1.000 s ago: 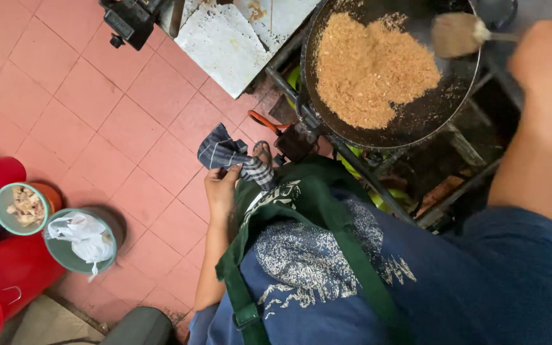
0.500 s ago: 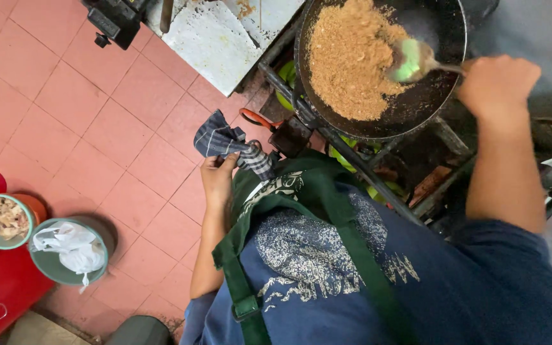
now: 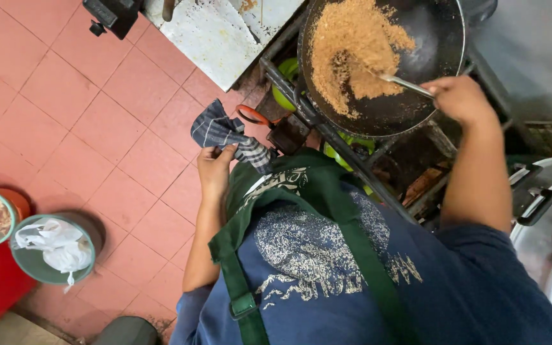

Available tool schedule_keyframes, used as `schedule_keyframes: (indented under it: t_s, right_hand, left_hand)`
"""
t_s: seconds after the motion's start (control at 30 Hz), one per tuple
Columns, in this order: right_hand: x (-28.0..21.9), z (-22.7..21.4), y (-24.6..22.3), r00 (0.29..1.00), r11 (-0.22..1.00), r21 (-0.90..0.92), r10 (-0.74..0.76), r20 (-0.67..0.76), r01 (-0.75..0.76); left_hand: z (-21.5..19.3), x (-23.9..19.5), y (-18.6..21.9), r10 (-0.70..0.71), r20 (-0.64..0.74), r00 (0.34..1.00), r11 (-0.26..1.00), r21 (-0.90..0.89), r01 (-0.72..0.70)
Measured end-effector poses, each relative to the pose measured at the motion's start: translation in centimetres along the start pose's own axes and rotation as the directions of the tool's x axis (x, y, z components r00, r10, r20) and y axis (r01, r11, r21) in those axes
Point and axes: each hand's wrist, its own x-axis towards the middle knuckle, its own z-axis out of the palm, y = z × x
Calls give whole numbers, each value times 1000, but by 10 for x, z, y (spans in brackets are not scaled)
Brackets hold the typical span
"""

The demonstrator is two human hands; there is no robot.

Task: Stirring ingredients in a large pan on a stove in a kitchen.

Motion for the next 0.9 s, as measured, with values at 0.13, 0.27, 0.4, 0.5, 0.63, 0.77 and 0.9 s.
schedule_keyframes:
  t_s: [0.13,0.27,0.4,0.5,0.63,0.77,0.9]
  right_hand:
    - [-60,-33,-15,980,975,-209,108,166,-72]
    - [-63,38,-39,972,982,-185,7,237,38]
    - [11,136,-66,994,994,29,-107,-39,108]
    - [17,94,-83,970,884,426,-104,-221,192]
    - [-19,7,-27,991,991,93,-86,-105,96]
    - [-54,-16,10,961,739,-637,277,-5,-216]
    - [9,29,49,963,789,-556,174,-207,-262]
  left_hand:
    - [-6,-1,-13,-26,-16,1000,1000,-14,25]
    - [-8,-6,-2,-41,-49,998,999,-17,40]
    - [-6,0,-5,-13,-41,999,1000,-1,13]
    - [-7,5,-12,5,-6,1000,999,34,-5]
    - [-10,-7,5,5,6,1000,998,58,-5]
    - [-20,-19,14,-78,58,995,997,-17,79]
    - [-23,-14,13,-53,38,998,997,-61,55]
